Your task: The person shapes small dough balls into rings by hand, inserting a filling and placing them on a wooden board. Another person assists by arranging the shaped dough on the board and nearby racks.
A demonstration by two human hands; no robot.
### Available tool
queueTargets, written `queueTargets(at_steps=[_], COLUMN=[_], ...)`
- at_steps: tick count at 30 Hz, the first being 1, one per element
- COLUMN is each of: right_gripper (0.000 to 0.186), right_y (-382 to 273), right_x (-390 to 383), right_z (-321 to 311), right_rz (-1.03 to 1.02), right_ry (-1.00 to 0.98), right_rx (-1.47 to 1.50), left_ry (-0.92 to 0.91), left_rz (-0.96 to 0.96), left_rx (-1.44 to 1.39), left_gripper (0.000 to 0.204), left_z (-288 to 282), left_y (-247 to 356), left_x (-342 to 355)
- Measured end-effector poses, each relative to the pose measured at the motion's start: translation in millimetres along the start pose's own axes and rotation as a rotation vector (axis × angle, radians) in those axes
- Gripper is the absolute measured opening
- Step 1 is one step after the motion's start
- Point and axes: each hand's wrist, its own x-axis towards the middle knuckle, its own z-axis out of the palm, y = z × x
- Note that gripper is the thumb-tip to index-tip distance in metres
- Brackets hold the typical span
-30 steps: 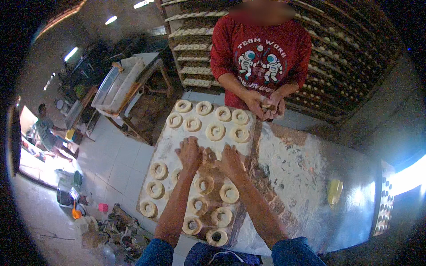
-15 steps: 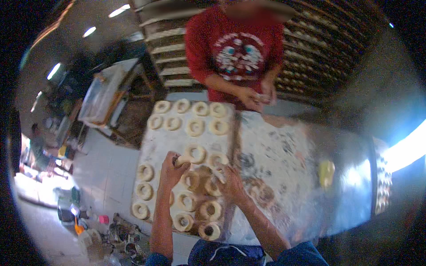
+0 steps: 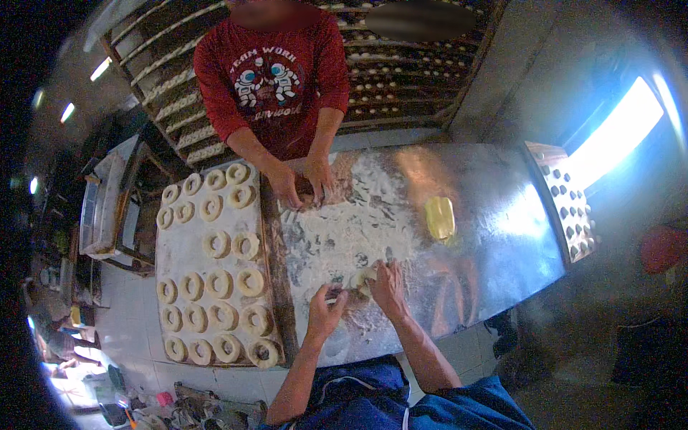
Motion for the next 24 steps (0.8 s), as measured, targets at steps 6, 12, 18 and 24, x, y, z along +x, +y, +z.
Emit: queueTargets(at_steps=[6, 12, 18, 24], right_gripper=[0.029, 0.043, 0.054, 0.044], right_y=[27, 20, 24, 46], right_x=[0, -20, -20, -19], right_z=[-10, -31, -55, -59], right_rz=[0.029, 0.271, 0.133, 0.334], right_ry=[-0.290, -0.309, -0.446, -0.673], right_rx=[0.330, 0.936, 0.916, 1.435], left_ry=[0.167, 0.130, 0.163, -0.134], left_rz=[0.046, 0.003, 0.005, -0.073], left_rx=[0.019, -0.269, -0.426, -0.906], left_gripper=[0.028, 0.025, 0.027, 0.042], left_z=[46, 73, 83, 81], left_y=[-10, 5, 17, 14], left_x=[-5, -18, -24, -28])
